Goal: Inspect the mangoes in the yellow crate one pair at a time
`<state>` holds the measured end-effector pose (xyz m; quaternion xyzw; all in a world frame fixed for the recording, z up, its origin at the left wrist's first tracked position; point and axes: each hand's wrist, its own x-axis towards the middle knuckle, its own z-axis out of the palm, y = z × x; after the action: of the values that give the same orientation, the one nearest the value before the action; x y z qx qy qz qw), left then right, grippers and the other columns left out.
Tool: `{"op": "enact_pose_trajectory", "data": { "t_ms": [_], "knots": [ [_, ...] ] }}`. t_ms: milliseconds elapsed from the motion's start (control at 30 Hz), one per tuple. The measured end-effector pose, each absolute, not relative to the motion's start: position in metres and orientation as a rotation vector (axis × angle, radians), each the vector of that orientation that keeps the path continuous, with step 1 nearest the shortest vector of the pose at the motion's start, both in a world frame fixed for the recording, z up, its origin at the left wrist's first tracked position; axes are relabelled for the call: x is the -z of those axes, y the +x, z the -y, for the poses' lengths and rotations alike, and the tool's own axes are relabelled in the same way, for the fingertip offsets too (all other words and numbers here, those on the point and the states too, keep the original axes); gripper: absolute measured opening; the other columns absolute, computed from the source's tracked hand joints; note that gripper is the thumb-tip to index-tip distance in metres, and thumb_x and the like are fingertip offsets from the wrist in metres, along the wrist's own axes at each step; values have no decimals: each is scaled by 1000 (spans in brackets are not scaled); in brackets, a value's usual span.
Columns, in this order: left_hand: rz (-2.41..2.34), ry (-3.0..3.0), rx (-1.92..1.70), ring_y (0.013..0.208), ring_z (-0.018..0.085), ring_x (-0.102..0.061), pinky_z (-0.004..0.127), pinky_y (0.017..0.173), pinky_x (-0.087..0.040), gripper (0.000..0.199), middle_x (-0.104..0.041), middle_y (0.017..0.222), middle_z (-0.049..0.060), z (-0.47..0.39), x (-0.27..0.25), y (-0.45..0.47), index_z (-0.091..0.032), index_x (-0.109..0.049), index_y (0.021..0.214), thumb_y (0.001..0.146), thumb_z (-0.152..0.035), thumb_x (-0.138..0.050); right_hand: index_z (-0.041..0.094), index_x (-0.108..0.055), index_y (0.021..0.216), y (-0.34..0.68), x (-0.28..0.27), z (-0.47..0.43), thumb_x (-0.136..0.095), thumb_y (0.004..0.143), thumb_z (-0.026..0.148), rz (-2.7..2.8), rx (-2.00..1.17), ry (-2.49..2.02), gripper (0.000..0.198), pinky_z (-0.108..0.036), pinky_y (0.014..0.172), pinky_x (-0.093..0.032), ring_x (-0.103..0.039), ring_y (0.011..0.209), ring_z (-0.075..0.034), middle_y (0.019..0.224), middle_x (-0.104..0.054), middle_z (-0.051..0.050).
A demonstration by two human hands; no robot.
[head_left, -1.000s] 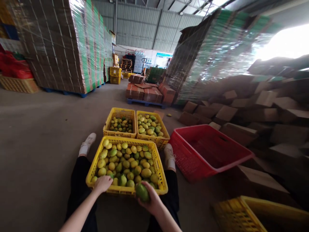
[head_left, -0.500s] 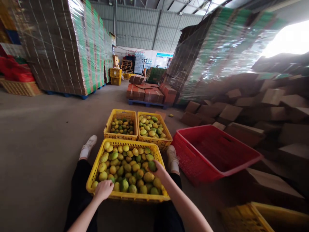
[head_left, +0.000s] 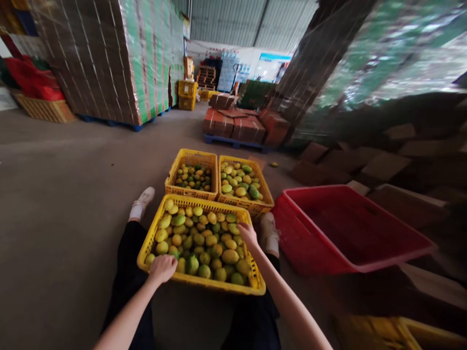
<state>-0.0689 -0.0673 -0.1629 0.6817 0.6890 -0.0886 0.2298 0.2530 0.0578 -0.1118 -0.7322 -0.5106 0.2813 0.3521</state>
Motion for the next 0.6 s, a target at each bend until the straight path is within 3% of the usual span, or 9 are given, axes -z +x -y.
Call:
{"op": "enact_pose_trajectory", "data": {
  "t_ms": [233,467,600],
  "knots": [
    [-1895,1807,252,111,30,-72,38,90,-51,46,-77,117,16,67,158,-73,-17,-77,107,103,-30,-33,20,-71,87,212,176,39,-66,72,17,1688,-838,-2016,17,-35,100,-49,-67,110,-29,104,-74,-10],
    [-1918,1777,194,109,30,-73,39,91,-51,45,-78,114,17,68,154,-73,-17,-77,110,103,-33,-35,16,-63,115,173,198,25,-66,70,11,1877,-768,-2134,45,-41,101,-44,-59,116,-35,118,-66,-18],
    [-1924,1779,167,107,30,-73,38,90,-51,45,-78,111,16,67,157,-74,-17,-77,106,103,-36,-37,14,-63,115,164,199,7,-66,67,6,1897,-733,-2170,49,-44,101,-43,-55,119,-39,115,-65,-21]
  ]
}}
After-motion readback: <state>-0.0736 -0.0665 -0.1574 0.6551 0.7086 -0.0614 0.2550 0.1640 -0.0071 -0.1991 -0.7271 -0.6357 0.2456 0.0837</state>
